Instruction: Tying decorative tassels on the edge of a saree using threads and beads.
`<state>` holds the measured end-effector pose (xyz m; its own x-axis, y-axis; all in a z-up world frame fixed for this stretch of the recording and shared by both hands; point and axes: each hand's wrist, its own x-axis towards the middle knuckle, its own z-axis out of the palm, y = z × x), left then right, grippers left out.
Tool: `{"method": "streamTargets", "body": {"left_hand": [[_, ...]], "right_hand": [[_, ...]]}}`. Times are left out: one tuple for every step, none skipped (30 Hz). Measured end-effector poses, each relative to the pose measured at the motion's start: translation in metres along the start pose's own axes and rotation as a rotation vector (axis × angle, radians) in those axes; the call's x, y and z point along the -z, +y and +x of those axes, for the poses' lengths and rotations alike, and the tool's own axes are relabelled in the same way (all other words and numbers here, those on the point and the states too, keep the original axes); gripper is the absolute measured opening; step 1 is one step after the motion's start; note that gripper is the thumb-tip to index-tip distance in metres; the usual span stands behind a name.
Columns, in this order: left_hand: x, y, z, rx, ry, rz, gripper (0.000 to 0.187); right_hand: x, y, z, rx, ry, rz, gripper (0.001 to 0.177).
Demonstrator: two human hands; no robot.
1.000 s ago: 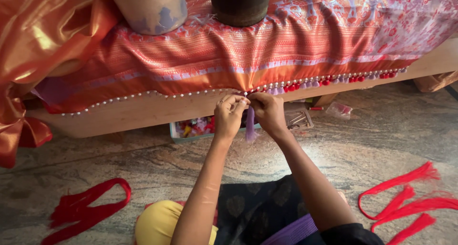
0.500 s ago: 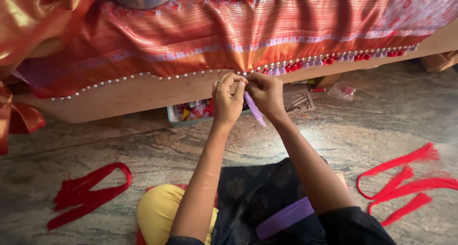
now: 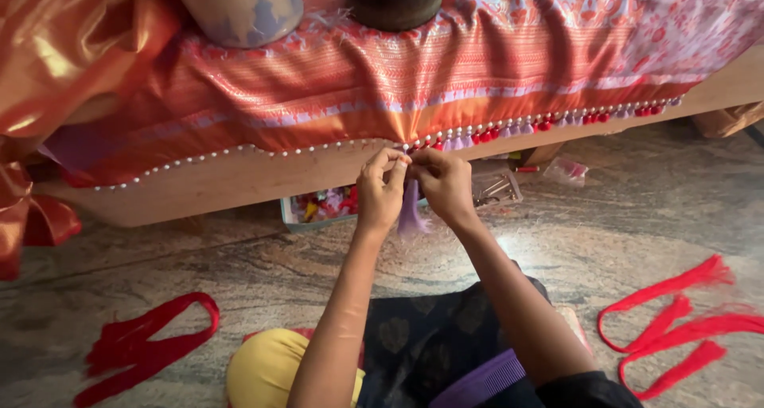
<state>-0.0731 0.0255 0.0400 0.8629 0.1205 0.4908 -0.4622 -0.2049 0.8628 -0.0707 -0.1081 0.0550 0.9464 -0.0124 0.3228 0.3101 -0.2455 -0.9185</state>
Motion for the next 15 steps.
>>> {"method": "streamTargets", "body": {"left_hand": [[-0.001,-0.002,0.000,0.021,-0.005,-0.050,0.011],[-0.002,-0.004,0.000,0.044,-0.011,-0.099,0.012],[-0.001,0.001,0.000,0.039,-0.012,-0.101,0.012],[0.001,0.006,0.000,0.056,0.018,-0.002,0.013],[0.002,0.011,0.001,0.074,0.049,0.096,0.014],[0.003,0.010,0.001,0.071,0.051,0.095,0.014],[0.004,0.008,0.001,0.068,0.072,0.065,0.014],[0.006,0.006,0.000,0.066,0.091,0.036,0.015],[0.007,0.008,0.000,0.066,0.091,0.036,0.015],[0.008,0.011,-0.001,-0.041,0.128,0.123,0.013],[0.008,0.013,-0.001,-0.148,0.164,0.209,0.012],[0.008,0.019,-0.002,-0.148,0.162,0.208,0.012],[0.008,0.026,-0.002,-0.149,0.166,0.235,0.011],[0.008,0.032,-0.002,-0.151,0.173,0.262,0.010],[0.008,0.033,-0.001,-0.152,0.173,0.261,0.010]], "right_hand": [[0.001,0.004,-0.001,0.046,0.037,-0.071,0.013],[0.002,0.008,-0.002,0.092,0.074,-0.141,0.013],[0.003,0.011,-0.002,0.096,0.077,-0.142,0.013],[0.005,0.013,-0.002,0.120,0.092,-0.150,0.013],[0.006,0.016,-0.002,0.144,0.108,-0.158,0.013],[0.009,0.006,-0.003,0.147,0.108,-0.159,0.013],[0.011,-0.003,-0.004,0.128,0.115,-0.165,0.014],[0.013,-0.011,-0.007,0.105,0.122,-0.170,0.015],[0.015,-0.010,-0.007,0.104,0.123,-0.170,0.015],[0.016,-0.008,-0.008,0.057,0.129,-0.095,0.013],[0.018,-0.007,-0.008,0.009,0.135,-0.020,0.012],[0.019,-0.004,-0.009,0.008,0.137,-0.020,0.012],[0.020,-0.001,-0.009,-0.028,0.138,0.024,0.011],[0.020,0.002,-0.008,-0.061,0.137,0.069,0.011],[0.019,0.003,-0.008,-0.060,0.137,0.069,0.011]]}}
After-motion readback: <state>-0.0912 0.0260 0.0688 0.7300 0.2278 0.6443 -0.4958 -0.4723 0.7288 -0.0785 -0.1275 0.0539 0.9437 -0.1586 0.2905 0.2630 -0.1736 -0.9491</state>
